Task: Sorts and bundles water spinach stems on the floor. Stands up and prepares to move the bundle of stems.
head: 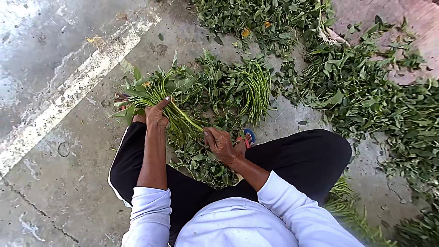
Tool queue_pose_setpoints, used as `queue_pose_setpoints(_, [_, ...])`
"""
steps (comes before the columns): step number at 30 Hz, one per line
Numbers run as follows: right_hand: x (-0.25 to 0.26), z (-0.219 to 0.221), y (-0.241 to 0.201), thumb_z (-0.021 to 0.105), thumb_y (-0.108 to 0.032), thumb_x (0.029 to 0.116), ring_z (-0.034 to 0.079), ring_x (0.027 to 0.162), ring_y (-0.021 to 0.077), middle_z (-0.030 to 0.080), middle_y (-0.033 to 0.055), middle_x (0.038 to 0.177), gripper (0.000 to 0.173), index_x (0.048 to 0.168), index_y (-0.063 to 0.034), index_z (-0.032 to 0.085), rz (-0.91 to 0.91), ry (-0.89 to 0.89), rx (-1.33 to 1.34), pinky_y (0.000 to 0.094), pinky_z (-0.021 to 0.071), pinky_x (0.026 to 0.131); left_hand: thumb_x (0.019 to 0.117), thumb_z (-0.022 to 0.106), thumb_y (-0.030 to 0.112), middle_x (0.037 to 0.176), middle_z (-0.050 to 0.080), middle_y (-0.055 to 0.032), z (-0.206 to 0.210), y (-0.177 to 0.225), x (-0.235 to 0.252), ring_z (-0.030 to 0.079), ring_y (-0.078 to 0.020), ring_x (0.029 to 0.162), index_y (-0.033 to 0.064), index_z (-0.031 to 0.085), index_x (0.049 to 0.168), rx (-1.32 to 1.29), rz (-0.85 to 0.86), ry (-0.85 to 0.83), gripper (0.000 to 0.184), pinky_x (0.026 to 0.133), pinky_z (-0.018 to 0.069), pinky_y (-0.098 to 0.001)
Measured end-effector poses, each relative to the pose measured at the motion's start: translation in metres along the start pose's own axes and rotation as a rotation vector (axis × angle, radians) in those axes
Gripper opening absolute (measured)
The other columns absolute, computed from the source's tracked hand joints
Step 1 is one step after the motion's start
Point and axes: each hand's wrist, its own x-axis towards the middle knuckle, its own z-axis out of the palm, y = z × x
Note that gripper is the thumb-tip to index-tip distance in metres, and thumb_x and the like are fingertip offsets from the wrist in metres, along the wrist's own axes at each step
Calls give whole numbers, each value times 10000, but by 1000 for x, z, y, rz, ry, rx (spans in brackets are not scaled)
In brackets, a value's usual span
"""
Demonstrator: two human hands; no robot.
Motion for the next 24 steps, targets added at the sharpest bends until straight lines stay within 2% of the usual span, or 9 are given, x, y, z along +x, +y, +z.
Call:
queue_pose_setpoints(5, [14,-18,13,483,-113,1070,572,556,141,606,84,686,254,1034,51,674,135,48,-36,281,521,547,923,657,-78,957,726,-152,1,0,3,740,-241,837,-13,519,1219,-90,-4,30,333,788,635,-398])
queue_pose_setpoints(7, [14,-23,22,508,-153,1069,616,628,185,647,112,755,265,1063,32,698,182,-201,-4,351,557,622,952,624,-61,971,731,-166,2,2,2,747,-262,853,-16,520,1227,-143,-27,-12,298,794,638,-420])
queue_pose_setpoints(10, [6,-16,37,457,-287,1102,710,980,294,726,201,1059,405,1180,29,699,206,-682,24,466,546,932,961,601,-64,970,736,-153,1,8,-2,743,-268,869,9,533,1212,-138,-40,-134,270,811,631,-435])
queue_pose_setpoints(13, [6,-11,35,471,-275,1094,662,914,302,685,214,975,394,1083,60,678,310,-829,14,463,510,881,951,607,-66,950,739,-91,2,4,-10,741,-218,828,67,584,1160,-54,-33,-214,250,772,636,-394])
queue_pose_setpoints(15, [5,-15,37,497,-254,1077,655,861,282,674,199,926,369,1015,61,678,345,-678,-13,446,517,844,943,603,-94,907,730,-118,2,3,-6,729,-225,789,23,568,1147,-74,-16,-161,237,747,630,-390])
queue_pose_setpoints(18, [11,-20,40,525,-153,1051,632,723,109,684,86,862,270,999,41,706,407,-140,153,288,555,716,910,642,-112,929,723,-152,4,1,2,736,-243,802,-21,519,1214,-135,-6,51,340,759,636,-399])
queue_pose_setpoints(21, [29,-28,43,442,-151,1091,646,741,69,684,25,948,265,1075,-6,663,546,266,391,266,584,708,933,624,-89,955,696,-159,9,-10,-1,720,-234,806,-22,490,1250,-217,-49,155,351,763,630,-391])
queue_pose_setpoints(23, [34,-45,74,391,-220,1118,657,784,90,664,22,994,293,1132,-43,625,622,353,299,287,589,738,941,624,-80,959,687,-162,4,-10,4,720,-241,799,-26,477,1267,-253,3,173,362,763,634,-393])
queue_pose_setpoints(24, [33,-56,92,395,-217,1119,681,854,136,681,64,1042,302,1162,-32,629,643,284,139,333,592,794,933,635,-89,944,700,-160,1,-9,5,726,-244,793,-25,481,1259,-232,56,161,366,761,636,-399])
